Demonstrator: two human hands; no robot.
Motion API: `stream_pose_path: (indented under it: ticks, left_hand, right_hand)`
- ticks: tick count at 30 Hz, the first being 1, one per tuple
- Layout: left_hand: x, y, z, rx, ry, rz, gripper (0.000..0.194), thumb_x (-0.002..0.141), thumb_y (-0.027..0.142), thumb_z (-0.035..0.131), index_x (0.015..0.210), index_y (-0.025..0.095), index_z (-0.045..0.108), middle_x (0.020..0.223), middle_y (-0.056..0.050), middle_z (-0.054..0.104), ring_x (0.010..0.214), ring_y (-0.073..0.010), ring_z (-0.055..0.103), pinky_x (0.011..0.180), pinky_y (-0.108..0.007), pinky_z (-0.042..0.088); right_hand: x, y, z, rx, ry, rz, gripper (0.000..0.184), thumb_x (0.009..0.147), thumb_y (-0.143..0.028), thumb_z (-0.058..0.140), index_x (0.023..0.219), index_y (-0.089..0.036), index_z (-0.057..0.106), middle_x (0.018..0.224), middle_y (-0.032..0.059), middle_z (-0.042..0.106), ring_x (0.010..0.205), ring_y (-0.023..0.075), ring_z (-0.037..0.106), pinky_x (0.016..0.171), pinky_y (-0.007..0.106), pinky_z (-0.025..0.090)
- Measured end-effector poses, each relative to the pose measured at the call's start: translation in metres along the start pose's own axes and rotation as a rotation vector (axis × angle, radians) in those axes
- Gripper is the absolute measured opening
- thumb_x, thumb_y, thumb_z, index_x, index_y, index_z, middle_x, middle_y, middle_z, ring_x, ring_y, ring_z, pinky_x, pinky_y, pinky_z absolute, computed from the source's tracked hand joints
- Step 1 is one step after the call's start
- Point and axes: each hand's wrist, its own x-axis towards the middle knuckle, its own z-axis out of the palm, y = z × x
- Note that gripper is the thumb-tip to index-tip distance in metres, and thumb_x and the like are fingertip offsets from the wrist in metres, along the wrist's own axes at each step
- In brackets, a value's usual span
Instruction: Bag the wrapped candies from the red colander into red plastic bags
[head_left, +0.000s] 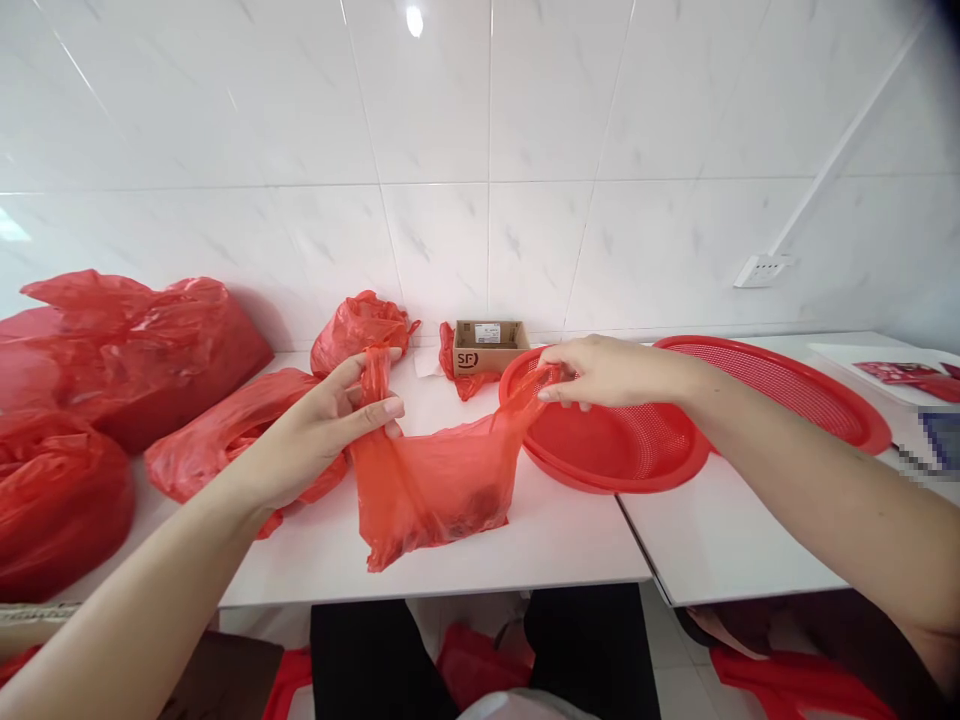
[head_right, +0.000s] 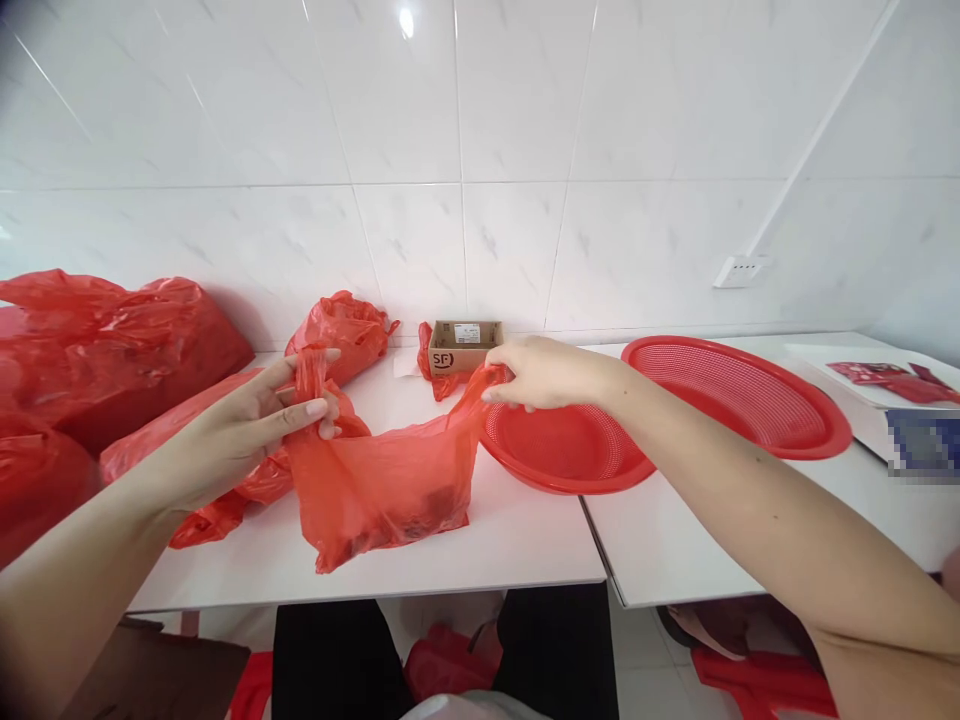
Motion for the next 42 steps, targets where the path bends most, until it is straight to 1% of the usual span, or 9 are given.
stream_pose_path:
  ticks: [6,13,17,20,25,31,34,38,42]
  left_hand:
    - [0.007,0.001,0.008,0.004,-0.136,-0.057,0.067,0.079,0.033,0.072,0.142,0.028,0.047,0.074,0.003,0.062,0.076,-0.0175,0.065,0.067,-0.027,0.053]
    - [0.017,0.010,0.040,0.204,-0.313,-0.021,0.020,0.076,0.039,0.071,0.077,0.020,0.069,0.064,0.000,0.058,0.056,-0.0136,0.051,0.047,-0.023,0.041]
    - [0.016,0.006,0.037,0.178,-0.330,-0.112,0.037,0.085,0.053,0.057,0.090,0.019,0.071,0.085,-0.004,0.067,0.063,-0.0123,0.050,0.055,-0.024,0.046]
    - [0.018,-0.002,0.032,0.072,-0.315,-0.206,0.037,0.085,0.054,0.058,0.081,0.018,0.067,0.065,0.001,0.057,0.052,-0.0093,0.041,0.054,-0.024,0.043]
    - [0.022,-0.011,0.028,-0.022,-0.380,-0.215,0.045,0.093,0.052,0.045,0.063,0.019,0.052,0.049,0.002,0.050,0.047,-0.0110,0.045,0.055,-0.027,0.041]
    - [0.018,-0.007,0.028,-0.003,-0.407,-0.151,0.038,0.095,0.050,0.046,0.074,0.019,0.056,0.049,0.004,0.050,0.048,-0.0100,0.045,0.053,-0.024,0.035]
    - [0.017,-0.009,0.027,-0.072,-0.393,-0.143,0.034,0.094,0.048,0.047,0.078,0.020,0.056,0.055,0.003,0.056,0.050,-0.0107,0.047,0.055,-0.024,0.037]
    - [0.017,-0.015,0.023,0.038,-0.462,-0.061,0.034,0.092,0.044,0.052,0.075,0.018,0.067,0.063,-0.001,0.062,0.062,-0.0135,0.056,0.067,-0.027,0.045]
    - [0.013,-0.019,0.023,0.195,-0.629,0.022,0.019,0.085,0.032,0.062,0.092,0.021,0.075,0.081,-0.003,0.070,0.066,-0.0148,0.059,0.070,-0.029,0.049]
  right_hand:
    - [-0.001,-0.047,0.005,0.290,0.157,-0.390,0.019,0.087,-0.037,0.059,0.081,-0.020,0.064,0.073,-0.0014,0.061,0.065,0.0114,0.054,0.061,0.026,0.038]
    - [0.027,-0.088,0.038,0.501,0.212,-0.722,0.014,0.089,-0.026,0.061,0.080,-0.017,0.067,0.084,0.0000,0.066,0.080,0.0114,0.060,0.076,0.027,0.045]
    - [0.031,-0.068,0.049,0.467,0.116,-0.607,0.014,0.090,-0.028,0.059,0.099,-0.020,0.067,0.102,0.0037,0.068,0.092,0.0146,0.062,0.080,0.030,0.047]
    - [0.024,-0.055,0.053,0.474,0.044,-0.486,0.011,0.089,-0.023,0.058,0.098,-0.018,0.064,0.089,0.0021,0.067,0.081,0.0137,0.062,0.073,0.030,0.049]
    - [0.007,-0.056,0.055,0.663,0.174,-0.464,0.003,0.087,-0.021,0.058,0.088,-0.018,0.059,0.085,0.0009,0.065,0.080,0.0133,0.063,0.075,0.030,0.051]
    - [0.012,-0.056,0.070,0.389,0.267,-0.390,0.008,0.087,-0.027,0.064,0.091,-0.021,0.063,0.097,0.0024,0.067,0.087,0.0162,0.061,0.077,0.034,0.048]
    - [0.007,-0.057,0.080,0.512,0.343,-0.396,0.010,0.090,-0.029,0.060,0.083,-0.021,0.061,0.086,0.0002,0.065,0.081,0.0147,0.060,0.076,0.032,0.048]
    - [-0.004,-0.057,0.094,0.714,0.308,-0.516,0.010,0.088,-0.034,0.066,0.087,-0.024,0.066,0.127,0.0031,0.056,0.121,0.0199,0.052,0.104,0.039,0.040]
    - [0.010,-0.051,0.125,1.011,0.242,-0.417,0.027,0.096,-0.045,0.051,0.116,-0.029,0.060,0.121,0.0040,0.061,0.119,0.0189,0.055,0.102,0.039,0.042]
